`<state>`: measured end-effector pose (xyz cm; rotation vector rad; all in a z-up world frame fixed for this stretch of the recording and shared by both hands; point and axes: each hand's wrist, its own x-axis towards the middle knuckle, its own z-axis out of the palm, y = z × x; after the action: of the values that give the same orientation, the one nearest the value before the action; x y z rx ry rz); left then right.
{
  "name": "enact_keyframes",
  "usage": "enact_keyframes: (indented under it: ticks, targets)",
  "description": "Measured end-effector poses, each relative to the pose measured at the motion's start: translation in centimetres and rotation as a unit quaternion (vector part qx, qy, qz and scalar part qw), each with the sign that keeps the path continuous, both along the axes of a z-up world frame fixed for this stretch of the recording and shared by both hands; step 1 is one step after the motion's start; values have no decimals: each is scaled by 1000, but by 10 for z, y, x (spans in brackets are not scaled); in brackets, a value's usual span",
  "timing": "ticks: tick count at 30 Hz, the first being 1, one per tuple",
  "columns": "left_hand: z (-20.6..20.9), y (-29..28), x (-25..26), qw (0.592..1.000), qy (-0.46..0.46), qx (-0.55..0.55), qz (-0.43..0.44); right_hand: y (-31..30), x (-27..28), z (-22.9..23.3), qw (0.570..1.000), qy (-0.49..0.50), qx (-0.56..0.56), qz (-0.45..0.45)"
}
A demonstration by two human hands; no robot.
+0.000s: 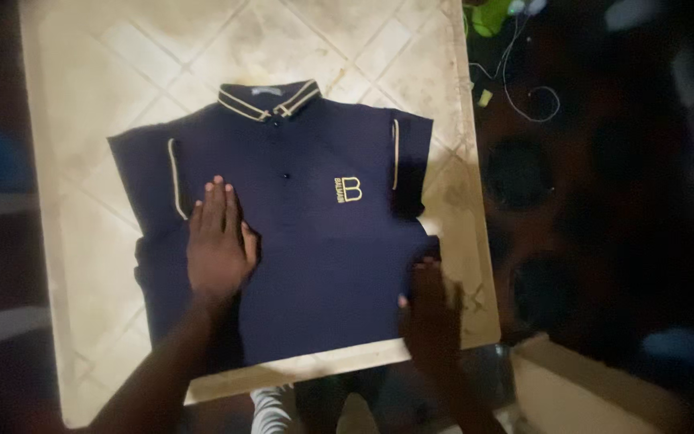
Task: The person folds a navy blue polo shirt on a tiled table. They smooth the fabric, fold the sleeves and body into a compact rectangle, and place the folded shirt into an open suitcase.
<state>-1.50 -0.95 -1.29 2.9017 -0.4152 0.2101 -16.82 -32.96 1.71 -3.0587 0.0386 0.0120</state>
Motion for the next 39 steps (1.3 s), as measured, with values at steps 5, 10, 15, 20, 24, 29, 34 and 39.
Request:
enact_keyframes:
  ticks: [5,10,15,20,24,29,34,39]
  targets:
    - [10,-3,-13,999,37,-1,-4,-24,16,6,948,86,152,-267]
    - [4,-58,-64,984,156,52,-66,-44,-12,-32,942,-46,248,-223]
    - [14,-98,-69,976,212,35,-21,-53,-9,-35,886,-120,398,-205]
    - [14,-96,-62,974,205,83,-37,-51,-17,-31,856,-110,445,-240]
    - [20,-95,-45,955,271,96,-70,-51,-18,-33,868,-108,426,-232]
    - [41,-101,-31,915,387,104,-47,-53,-17,-43,861,-89,431,-256]
    - [27,-107,-21,935,328,99,-94,-49,-8,-42,872,-92,404,-261]
    - [27,-106,-27,958,256,90,-93,-50,-4,-46,889,-121,379,-226]
